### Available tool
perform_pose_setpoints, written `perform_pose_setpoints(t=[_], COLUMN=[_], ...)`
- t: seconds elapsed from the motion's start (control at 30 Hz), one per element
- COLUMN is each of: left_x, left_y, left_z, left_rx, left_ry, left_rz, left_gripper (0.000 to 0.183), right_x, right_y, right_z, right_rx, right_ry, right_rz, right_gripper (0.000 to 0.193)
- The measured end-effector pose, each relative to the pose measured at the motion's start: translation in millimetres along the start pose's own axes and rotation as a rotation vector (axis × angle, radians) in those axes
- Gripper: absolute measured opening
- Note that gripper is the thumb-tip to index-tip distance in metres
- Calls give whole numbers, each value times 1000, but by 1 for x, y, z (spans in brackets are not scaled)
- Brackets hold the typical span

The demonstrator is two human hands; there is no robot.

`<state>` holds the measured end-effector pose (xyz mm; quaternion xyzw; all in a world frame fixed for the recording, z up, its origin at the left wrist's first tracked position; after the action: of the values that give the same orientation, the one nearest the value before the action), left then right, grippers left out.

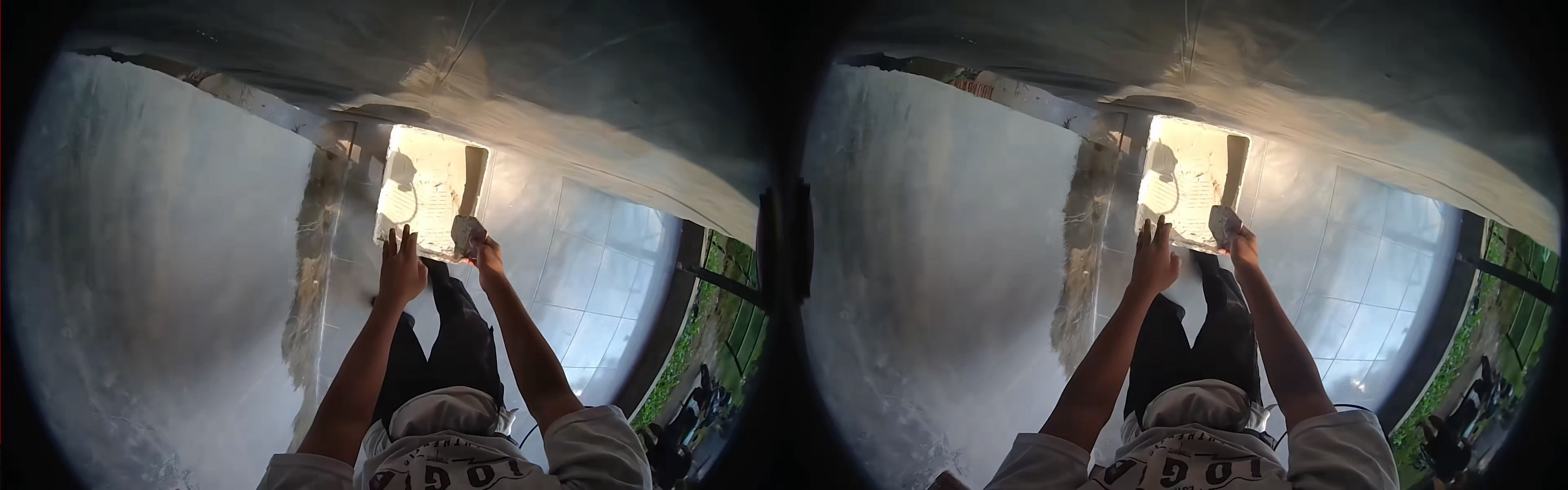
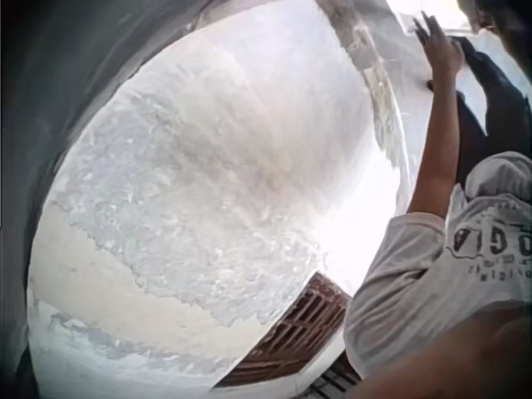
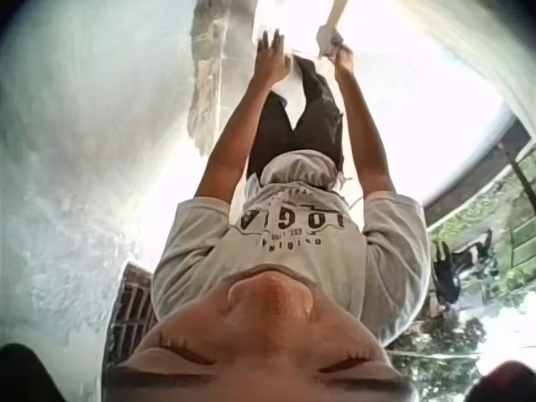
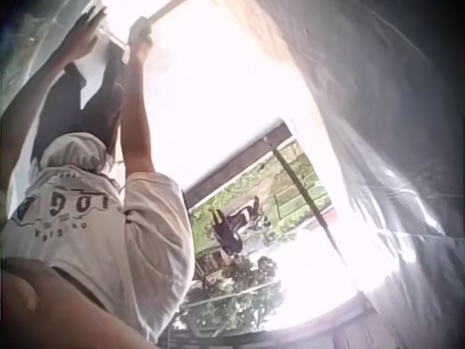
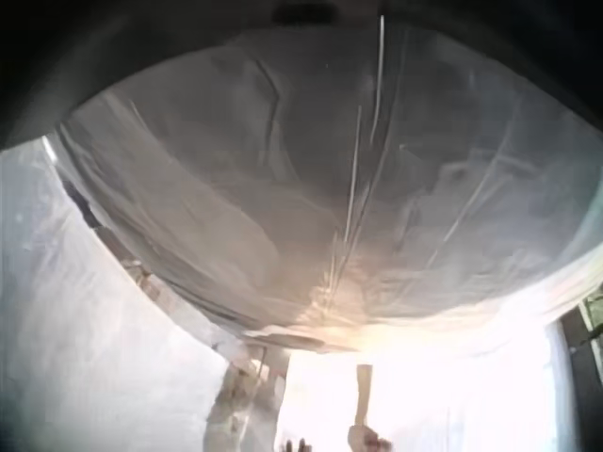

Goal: The person applies wall putty to a damaged exterior wall near a window, using a putty knife to spread the plaster from a putty tray onto the wall.

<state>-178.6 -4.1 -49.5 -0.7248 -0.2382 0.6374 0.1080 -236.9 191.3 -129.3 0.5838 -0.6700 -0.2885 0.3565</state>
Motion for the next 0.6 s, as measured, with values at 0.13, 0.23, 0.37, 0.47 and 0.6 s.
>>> perform_pose_setpoints(t=[0.13, 0.23, 0.37, 0.47, 0.6], left_x=[57, 69, 83, 89, 94], left_y=[15, 35, 40, 50, 64], left_z=[-45, -25, -9, -22, -42], left_rx=[26, -13, -38, -5, -34], left_ry=[97, 117, 110, 85, 93], left_rz=[10, 42, 26, -10, -25], left_gripper=[72, 73, 72, 73, 74], right_x=[-21, 29, 56, 69, 84], right_y=[-69, -42, -42, -56, -71], right_z=[-23, -13, 25, 42, 41], right_rx=[-176, -270, -631, -703, -746], right_ry=[-85, -36, -8, 1, 31], right_rz=[-586, -796, -1134, -1243, -1375], right_gripper=[32, 37, 39, 36, 36])
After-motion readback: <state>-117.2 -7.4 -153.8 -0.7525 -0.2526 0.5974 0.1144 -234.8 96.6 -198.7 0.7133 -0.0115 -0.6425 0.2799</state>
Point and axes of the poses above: each hand's wrist, its own z-axis towards the middle knuckle, its own x-axis out of the palm, y = z × x, the point moved 6 cm from there along z, towards the middle knuckle, and after that the axes turned 7 degrees about -x, right-handed, at the moved point
